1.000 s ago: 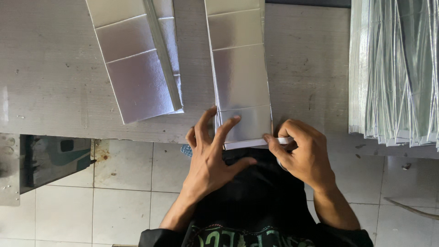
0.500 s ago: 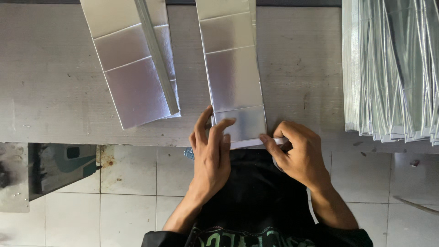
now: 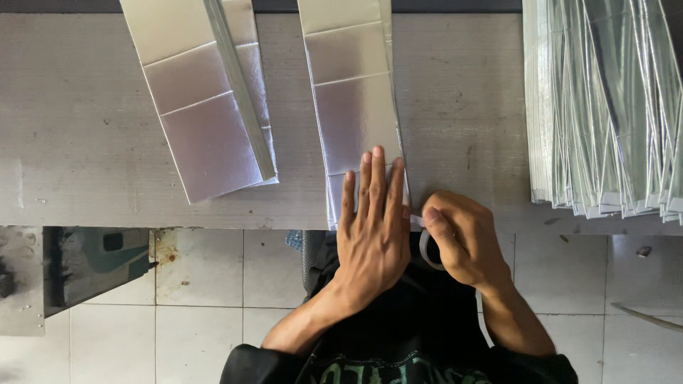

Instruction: The person repeatedly applies white tape to the seams of long, rectangular cardboard boxes on a workbench. They smooth the tape down with their fingers and move the finished boxes to a stack on the right.

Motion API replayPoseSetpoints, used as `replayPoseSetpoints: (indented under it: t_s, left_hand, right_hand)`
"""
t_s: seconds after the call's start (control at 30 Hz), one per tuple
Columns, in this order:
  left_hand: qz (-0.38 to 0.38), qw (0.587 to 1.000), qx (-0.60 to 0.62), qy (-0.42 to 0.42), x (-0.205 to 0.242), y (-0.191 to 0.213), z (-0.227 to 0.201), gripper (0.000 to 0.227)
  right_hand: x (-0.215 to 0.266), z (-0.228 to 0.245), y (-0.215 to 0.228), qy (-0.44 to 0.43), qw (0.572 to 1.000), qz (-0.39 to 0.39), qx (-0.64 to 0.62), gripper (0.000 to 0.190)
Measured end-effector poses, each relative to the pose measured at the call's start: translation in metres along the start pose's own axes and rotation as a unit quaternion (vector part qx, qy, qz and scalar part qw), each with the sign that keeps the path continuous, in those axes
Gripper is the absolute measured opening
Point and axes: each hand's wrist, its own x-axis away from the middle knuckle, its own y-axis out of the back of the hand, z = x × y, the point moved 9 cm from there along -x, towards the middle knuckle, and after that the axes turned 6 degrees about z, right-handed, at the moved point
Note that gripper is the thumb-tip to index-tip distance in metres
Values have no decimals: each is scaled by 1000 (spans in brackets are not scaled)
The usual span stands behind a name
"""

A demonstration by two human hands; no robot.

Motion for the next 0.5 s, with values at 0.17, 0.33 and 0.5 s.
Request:
replayPoseSetpoints:
  t_s: [0.17, 0.33, 0.5]
  left_hand:
    - [32, 996, -77, -16, 3, -3, -2, 55]
    - [77, 994, -69, -29, 3, -3, 1, 57]
    - [118, 988, 27, -95, 7, 9, 11, 66]
  right_hand:
    - [28, 55, 17, 263, 946, -183, 55, 52]
    - [83, 61, 57, 362, 862, -355, 22, 62]
    - [55, -10, 37, 156, 966, -151, -141, 28]
